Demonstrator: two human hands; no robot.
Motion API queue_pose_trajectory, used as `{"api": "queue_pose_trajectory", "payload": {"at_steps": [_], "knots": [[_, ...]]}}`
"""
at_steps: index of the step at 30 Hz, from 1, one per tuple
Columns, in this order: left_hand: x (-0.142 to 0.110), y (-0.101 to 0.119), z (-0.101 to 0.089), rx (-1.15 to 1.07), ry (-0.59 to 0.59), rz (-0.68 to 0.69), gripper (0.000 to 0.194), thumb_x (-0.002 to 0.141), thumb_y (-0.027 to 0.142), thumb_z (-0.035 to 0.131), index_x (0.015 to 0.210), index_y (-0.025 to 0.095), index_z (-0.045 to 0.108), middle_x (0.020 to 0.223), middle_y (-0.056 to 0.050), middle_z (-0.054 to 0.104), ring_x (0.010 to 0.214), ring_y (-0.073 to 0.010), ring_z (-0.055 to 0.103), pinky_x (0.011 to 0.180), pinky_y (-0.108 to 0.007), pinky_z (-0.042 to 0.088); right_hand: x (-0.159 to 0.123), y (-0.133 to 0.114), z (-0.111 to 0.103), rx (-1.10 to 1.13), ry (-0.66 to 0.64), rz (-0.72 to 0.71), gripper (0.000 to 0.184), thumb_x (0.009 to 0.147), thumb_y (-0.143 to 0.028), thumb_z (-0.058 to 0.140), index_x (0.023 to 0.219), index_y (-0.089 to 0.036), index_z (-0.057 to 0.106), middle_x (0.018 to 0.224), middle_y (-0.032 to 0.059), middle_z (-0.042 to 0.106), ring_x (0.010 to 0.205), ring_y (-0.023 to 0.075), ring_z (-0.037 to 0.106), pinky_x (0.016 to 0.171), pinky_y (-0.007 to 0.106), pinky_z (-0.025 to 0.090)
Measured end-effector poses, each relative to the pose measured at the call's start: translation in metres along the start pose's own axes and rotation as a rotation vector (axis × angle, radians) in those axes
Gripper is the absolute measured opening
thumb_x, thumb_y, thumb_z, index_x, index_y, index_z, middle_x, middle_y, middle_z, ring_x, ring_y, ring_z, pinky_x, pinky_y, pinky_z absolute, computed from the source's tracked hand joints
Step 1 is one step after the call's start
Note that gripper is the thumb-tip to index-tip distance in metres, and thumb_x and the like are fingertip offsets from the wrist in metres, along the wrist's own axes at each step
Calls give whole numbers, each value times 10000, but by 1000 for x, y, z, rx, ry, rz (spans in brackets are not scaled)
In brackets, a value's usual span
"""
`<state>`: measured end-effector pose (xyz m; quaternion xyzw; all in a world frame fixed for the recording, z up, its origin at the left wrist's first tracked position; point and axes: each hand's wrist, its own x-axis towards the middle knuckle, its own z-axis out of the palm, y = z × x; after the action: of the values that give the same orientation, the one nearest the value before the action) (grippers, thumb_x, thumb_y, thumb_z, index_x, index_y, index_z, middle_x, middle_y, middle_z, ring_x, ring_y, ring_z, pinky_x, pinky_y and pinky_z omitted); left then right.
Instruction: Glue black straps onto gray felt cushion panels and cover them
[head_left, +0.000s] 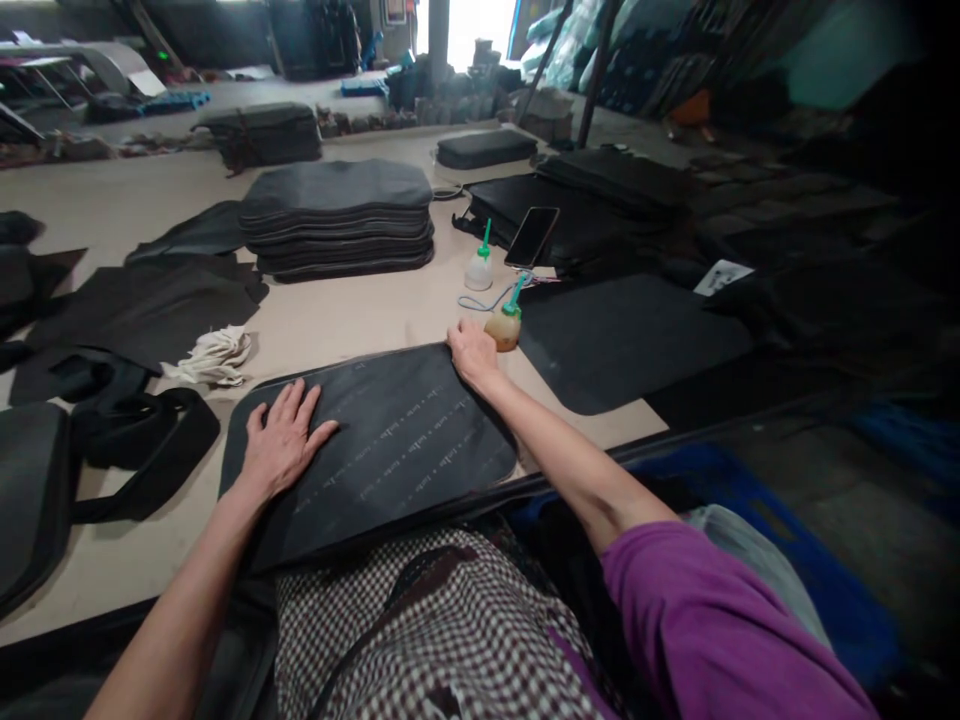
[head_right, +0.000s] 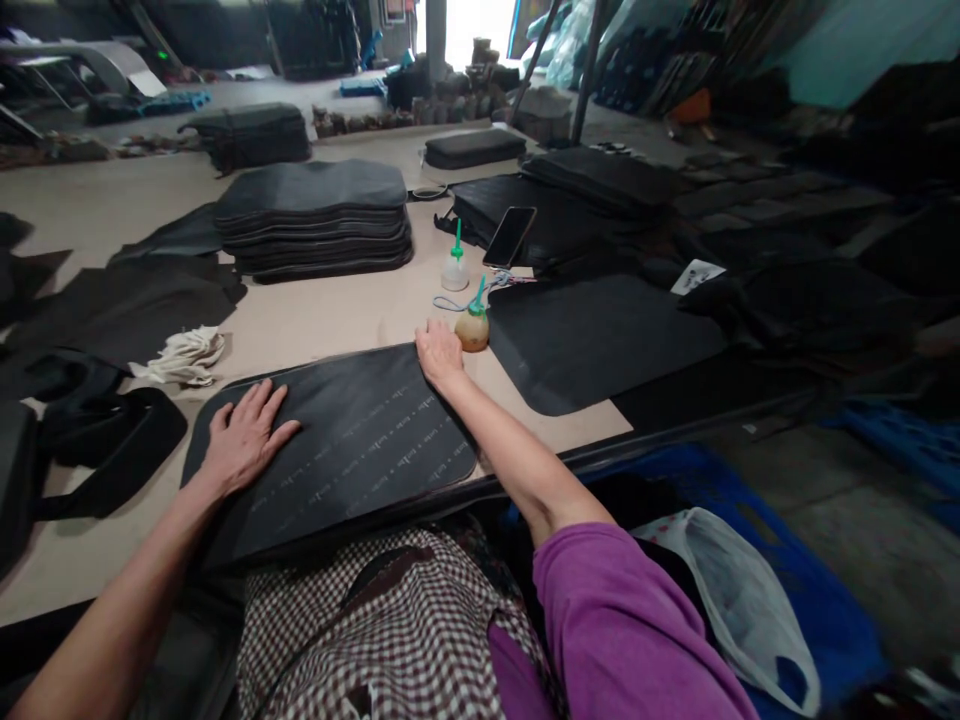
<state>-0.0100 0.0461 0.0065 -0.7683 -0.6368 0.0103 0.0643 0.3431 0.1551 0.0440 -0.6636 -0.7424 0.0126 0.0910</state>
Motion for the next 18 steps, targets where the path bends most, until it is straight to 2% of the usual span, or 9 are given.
{"api": "queue_pose_trajectory", "payload": {"at_steps": [2,4,6,8,10,13,18], "knots": [[0,0,1,0,4,-1,708,1031,621,238,1615,225,304,1708,-108,211,1575,-278,203,1225,-546,202,-13,-7,-6,-12,59,-38,421,1054,-170,294,1349,-98,585,1426,230,548,1278,332,510,1005,461,441],[0,0,2,-1,10,2,707,1031,620,238,1613,226,311,1708,-110,213,1574,-278,207,1223,-545,207,-37,-22,-8,-13,111,-90,445,1065,-226,334,1446,-83,512,1520,221,481,1360,337,446,1091,479,382],[-1,-1,3,-1,19,7,705,1031,619,234,1611,226,317,1707,-111,214,1573,-279,209,1221,-546,211,-67,-41,-3,0,147,-189,529,1072,-382,394,1507,-86,456,1579,189,437,1447,319,366,1166,459,323],[0,-1,4,-4,23,16,709,1028,624,237,1610,226,320,1707,-112,214,1572,-282,215,1218,-549,218,-96,-58,9,61,178,-396,649,1061,-519,390,1515,-59,447,1610,191,401,1504,313,305,1213,466,267],[1,-2,5,-9,29,20,707,1029,622,239,1610,228,320,1707,-111,213,1571,-283,218,1217,-549,223,-113,-66,20,100,157,-436,743,1037,-625,367,1523,-68,445,1617,184,395,1518,293,305,1228,461,250],[1,0,2,-15,32,4,696,1035,613,238,1609,228,321,1703,-115,226,1569,-280,225,1221,-555,215,-118,-55,29,103,111,-383,758,1032,-654,338,1549,-106,427,1629,160,379,1526,275,307,1233,468,241],[-6,9,-16,-80,-21,-33,716,1022,649,276,1606,238,328,1705,-110,216,1575,-279,210,1236,-556,197,-105,-14,33,29,101,-292,735,1048,-603,265,1576,-107,386,1626,165,381,1528,270,310,1229,494,236]]}}
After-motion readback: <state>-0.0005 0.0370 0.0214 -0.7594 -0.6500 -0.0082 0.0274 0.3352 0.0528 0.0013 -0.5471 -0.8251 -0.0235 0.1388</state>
